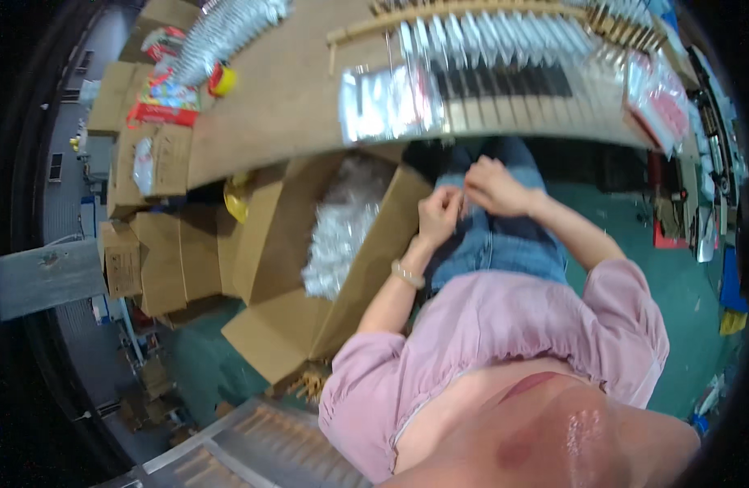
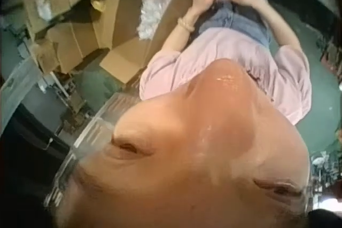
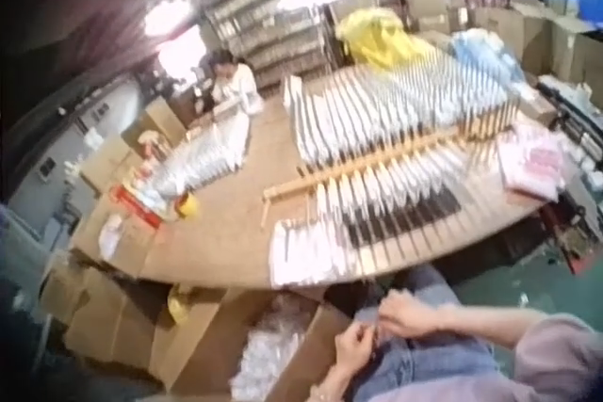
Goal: Place small industrial components into plastic bags and organize them on the workbench.
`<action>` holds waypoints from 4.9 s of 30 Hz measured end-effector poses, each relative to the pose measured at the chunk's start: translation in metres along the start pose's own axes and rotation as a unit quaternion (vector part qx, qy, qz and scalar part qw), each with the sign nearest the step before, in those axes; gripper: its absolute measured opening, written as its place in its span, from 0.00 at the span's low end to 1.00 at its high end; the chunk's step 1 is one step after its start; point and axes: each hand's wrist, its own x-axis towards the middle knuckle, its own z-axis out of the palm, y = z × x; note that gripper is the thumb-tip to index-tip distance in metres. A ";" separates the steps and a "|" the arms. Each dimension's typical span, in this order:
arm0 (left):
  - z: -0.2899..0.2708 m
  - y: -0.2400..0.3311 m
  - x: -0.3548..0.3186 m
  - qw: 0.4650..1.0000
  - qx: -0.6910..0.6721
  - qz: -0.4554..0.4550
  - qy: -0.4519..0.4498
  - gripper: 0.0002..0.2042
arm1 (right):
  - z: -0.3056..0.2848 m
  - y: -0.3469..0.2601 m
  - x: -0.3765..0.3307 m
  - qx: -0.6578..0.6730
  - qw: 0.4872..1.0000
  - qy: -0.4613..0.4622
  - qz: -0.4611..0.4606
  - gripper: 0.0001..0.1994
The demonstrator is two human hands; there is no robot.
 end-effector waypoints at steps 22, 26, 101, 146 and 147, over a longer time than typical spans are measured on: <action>-0.192 0.045 0.004 0.820 0.490 0.102 0.278 0.13 | -0.021 0.022 -0.025 0.167 0.953 0.143 0.211 0.04; -0.128 0.033 0.096 0.904 0.341 0.108 0.236 0.12 | 0.005 -0.006 0.002 0.204 0.967 0.062 0.141 0.05; 0.036 0.049 0.049 0.990 0.113 0.047 0.076 0.04 | -0.119 0.248 0.092 0.342 0.575 0.741 0.055 0.25; 0.071 0.035 0.063 0.969 0.167 0.163 0.084 0.05 | -0.095 0.015 -0.016 0.056 0.897 -0.219 0.379 0.27; 0.071 0.036 0.062 0.969 0.168 0.161 0.084 0.05 | -0.098 0.009 -0.016 0.076 0.910 -0.188 0.362 0.27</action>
